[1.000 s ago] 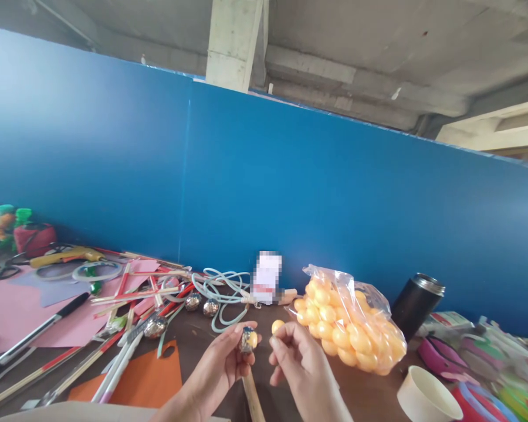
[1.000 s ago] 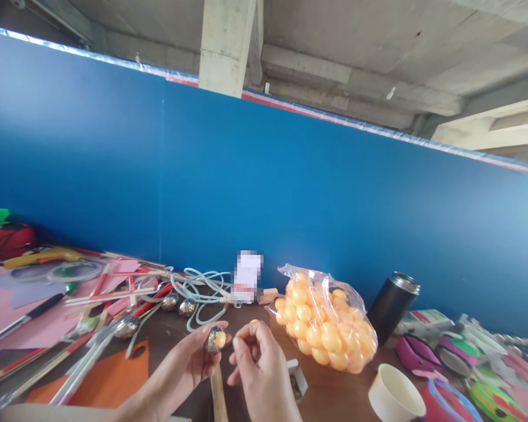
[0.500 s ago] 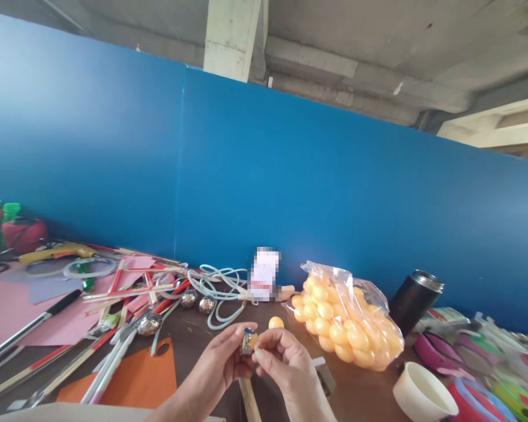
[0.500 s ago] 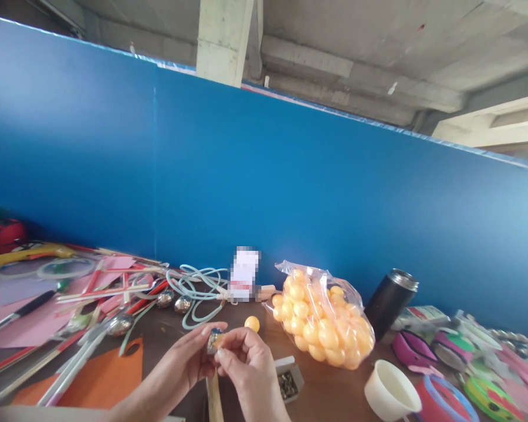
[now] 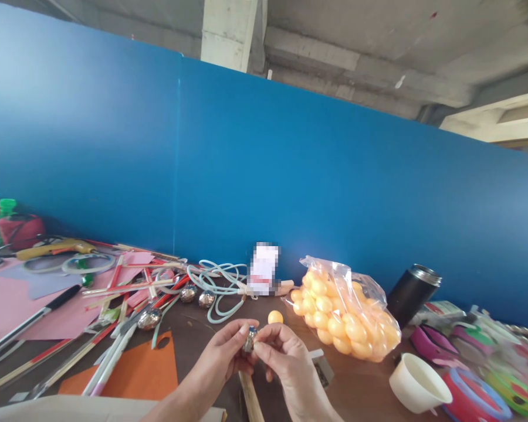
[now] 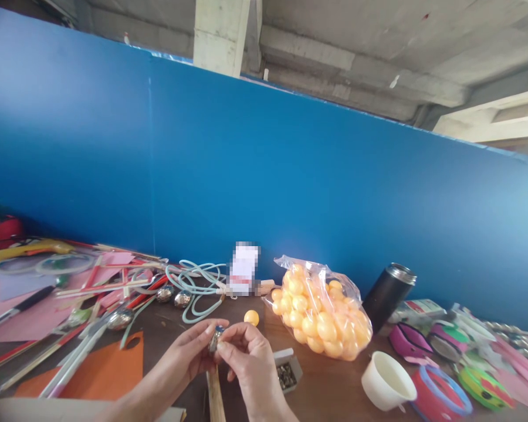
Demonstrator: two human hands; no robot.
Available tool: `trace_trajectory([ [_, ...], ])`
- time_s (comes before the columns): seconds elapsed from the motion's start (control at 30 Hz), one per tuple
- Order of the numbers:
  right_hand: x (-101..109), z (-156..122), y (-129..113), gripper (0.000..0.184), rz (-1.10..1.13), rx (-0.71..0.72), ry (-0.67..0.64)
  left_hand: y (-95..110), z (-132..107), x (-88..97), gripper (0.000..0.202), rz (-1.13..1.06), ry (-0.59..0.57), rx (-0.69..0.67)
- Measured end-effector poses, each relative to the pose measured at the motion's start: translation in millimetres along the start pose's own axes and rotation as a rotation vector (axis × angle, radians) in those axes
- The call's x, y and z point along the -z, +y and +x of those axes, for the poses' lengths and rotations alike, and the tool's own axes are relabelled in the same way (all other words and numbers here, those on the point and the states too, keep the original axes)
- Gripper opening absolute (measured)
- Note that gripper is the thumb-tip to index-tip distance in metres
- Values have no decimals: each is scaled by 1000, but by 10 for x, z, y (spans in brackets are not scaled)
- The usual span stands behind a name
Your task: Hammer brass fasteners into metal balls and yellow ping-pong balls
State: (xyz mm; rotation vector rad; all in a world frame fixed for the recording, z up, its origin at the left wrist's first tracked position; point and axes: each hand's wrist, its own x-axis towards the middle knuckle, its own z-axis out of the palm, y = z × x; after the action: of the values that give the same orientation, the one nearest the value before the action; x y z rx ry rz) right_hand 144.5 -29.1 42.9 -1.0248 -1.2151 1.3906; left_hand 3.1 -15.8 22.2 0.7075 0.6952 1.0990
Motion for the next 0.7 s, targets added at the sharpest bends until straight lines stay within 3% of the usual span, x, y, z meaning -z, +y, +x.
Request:
trace_trajectory([
  [0.23, 14, 7, -31, 23, -55, -46, 28, -17, 23, 9, 43, 36, 2, 4],
  [0.47, 20, 12, -12, 18, -153, 13, 32, 18, -2, -3, 41, 33, 11, 18],
  [0.7, 42, 10, 41, 17, -103, -82, -7, 2, 12, -1, 40, 60, 19, 11],
])
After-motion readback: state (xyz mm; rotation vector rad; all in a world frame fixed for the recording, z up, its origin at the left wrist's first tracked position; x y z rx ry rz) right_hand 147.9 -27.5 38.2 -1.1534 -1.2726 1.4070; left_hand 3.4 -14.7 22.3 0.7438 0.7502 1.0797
